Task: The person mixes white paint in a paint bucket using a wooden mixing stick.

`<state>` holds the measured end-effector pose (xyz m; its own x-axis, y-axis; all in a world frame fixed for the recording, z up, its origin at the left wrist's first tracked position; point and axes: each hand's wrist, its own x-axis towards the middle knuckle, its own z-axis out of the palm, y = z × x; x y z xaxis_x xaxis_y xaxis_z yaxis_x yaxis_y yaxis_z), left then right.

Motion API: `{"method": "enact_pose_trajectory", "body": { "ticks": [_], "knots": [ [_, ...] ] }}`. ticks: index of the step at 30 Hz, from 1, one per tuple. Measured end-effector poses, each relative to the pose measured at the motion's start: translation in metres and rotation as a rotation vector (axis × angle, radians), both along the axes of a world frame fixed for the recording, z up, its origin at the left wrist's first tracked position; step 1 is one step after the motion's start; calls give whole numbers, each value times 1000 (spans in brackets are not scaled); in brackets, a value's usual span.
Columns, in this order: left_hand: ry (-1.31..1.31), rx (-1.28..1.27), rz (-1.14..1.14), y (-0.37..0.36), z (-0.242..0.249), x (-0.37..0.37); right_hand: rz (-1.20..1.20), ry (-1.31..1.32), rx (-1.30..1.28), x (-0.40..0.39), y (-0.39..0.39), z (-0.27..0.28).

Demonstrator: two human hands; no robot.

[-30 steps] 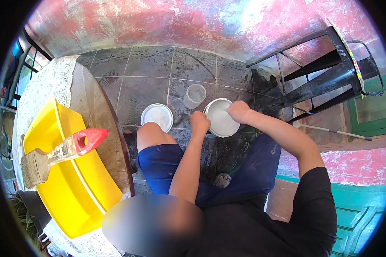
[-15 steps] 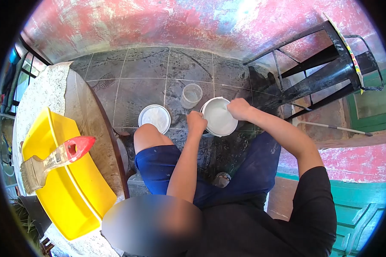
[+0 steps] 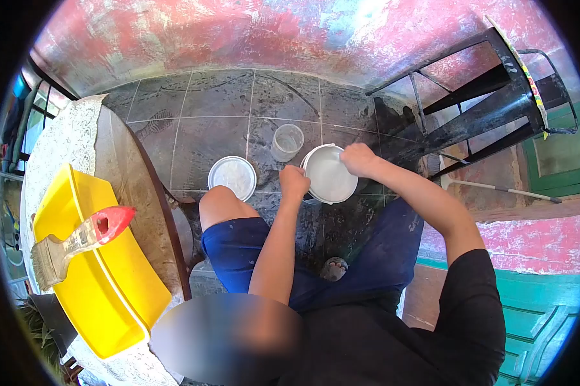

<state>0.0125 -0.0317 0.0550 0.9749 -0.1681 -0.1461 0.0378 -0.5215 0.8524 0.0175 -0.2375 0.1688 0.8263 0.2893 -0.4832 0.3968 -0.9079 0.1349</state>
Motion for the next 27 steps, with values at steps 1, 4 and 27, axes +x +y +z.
{"method": "enact_pose_trajectory", "body": {
  "ticks": [1,4,27],
  "knots": [
    [2,-2,-1,-1,1,-1,-20,69,-51,-10,0,4],
    [5,-34,-26,2,12,1,-90,287,40,-36,17,4],
    [13,35,-33,0,-2,0,-130,-58,95,19,10,-12]
  ]
}}
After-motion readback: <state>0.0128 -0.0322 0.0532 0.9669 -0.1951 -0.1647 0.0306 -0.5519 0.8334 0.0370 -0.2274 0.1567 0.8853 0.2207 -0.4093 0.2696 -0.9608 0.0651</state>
